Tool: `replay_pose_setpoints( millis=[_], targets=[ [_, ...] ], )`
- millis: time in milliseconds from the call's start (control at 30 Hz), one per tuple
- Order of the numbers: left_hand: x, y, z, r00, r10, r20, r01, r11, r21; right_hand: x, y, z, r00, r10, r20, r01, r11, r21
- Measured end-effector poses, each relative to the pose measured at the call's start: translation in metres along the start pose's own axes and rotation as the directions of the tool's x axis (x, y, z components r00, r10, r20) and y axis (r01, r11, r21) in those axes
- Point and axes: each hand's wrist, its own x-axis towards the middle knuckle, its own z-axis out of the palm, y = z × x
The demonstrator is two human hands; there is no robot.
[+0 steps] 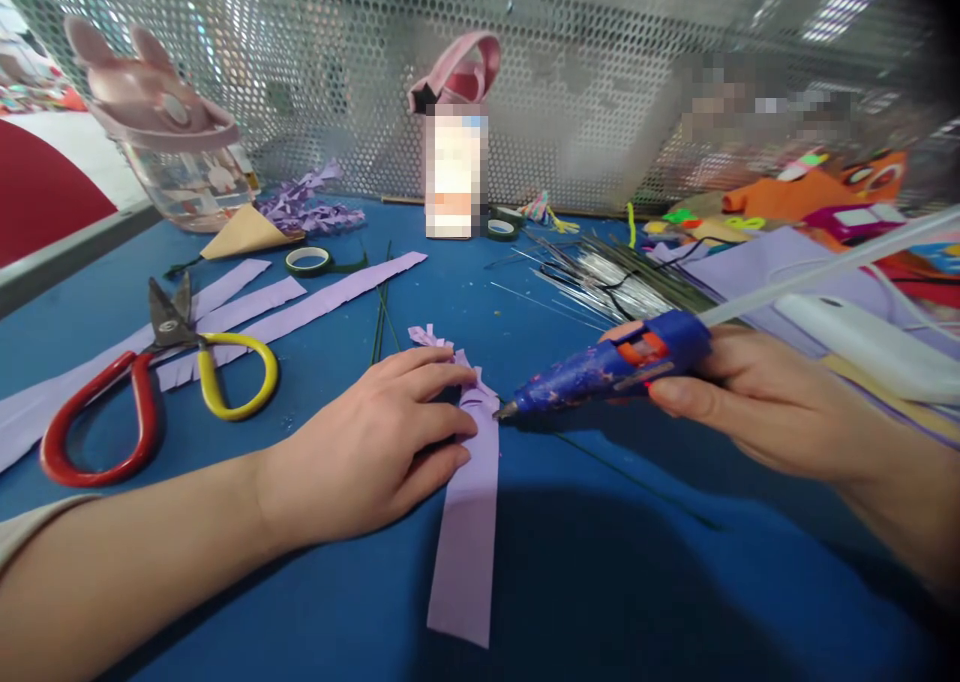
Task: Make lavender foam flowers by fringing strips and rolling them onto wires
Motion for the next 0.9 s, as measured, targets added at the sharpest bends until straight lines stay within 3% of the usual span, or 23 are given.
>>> replay_pose_setpoints(
  millis=[200,400,633,767,900],
  targets=[
    [0.000,0.000,-0.001,1.000,0.004,-0.018,-0.004,1.000,-0.019,0.000,-0.004,0.004,0.989,-0.145,-0.030,0.136,0.970,-0.201],
    [0.001,0.001,-0.002,1.000,0.003,-0.004,-0.003,1.000,-0.014,-0.006,-0.010,0.003,0.981,-0.176,-0.078,0.139,0.928,-0.345],
    [0.000,0.001,-0.001,1.000,0.006,-0.016,-0.006,1.000,-0.018,-0.005,-0.022,0.001,0.985,-0.171,0.018,0.170,0.953,-0.251],
    [0.001,0.001,-0.001,1.000,0.009,-0.008,-0.009,1.000,-0.024,-0.004,-0.027,0.000,0.994,-0.068,0.081,0.080,0.985,-0.151],
    [0.001,0.001,-0.002,1.000,0.005,-0.001,-0.005,1.000,-0.024,-0.006,-0.024,0.003,0.998,-0.025,0.059,0.032,0.992,-0.123]
  ],
)
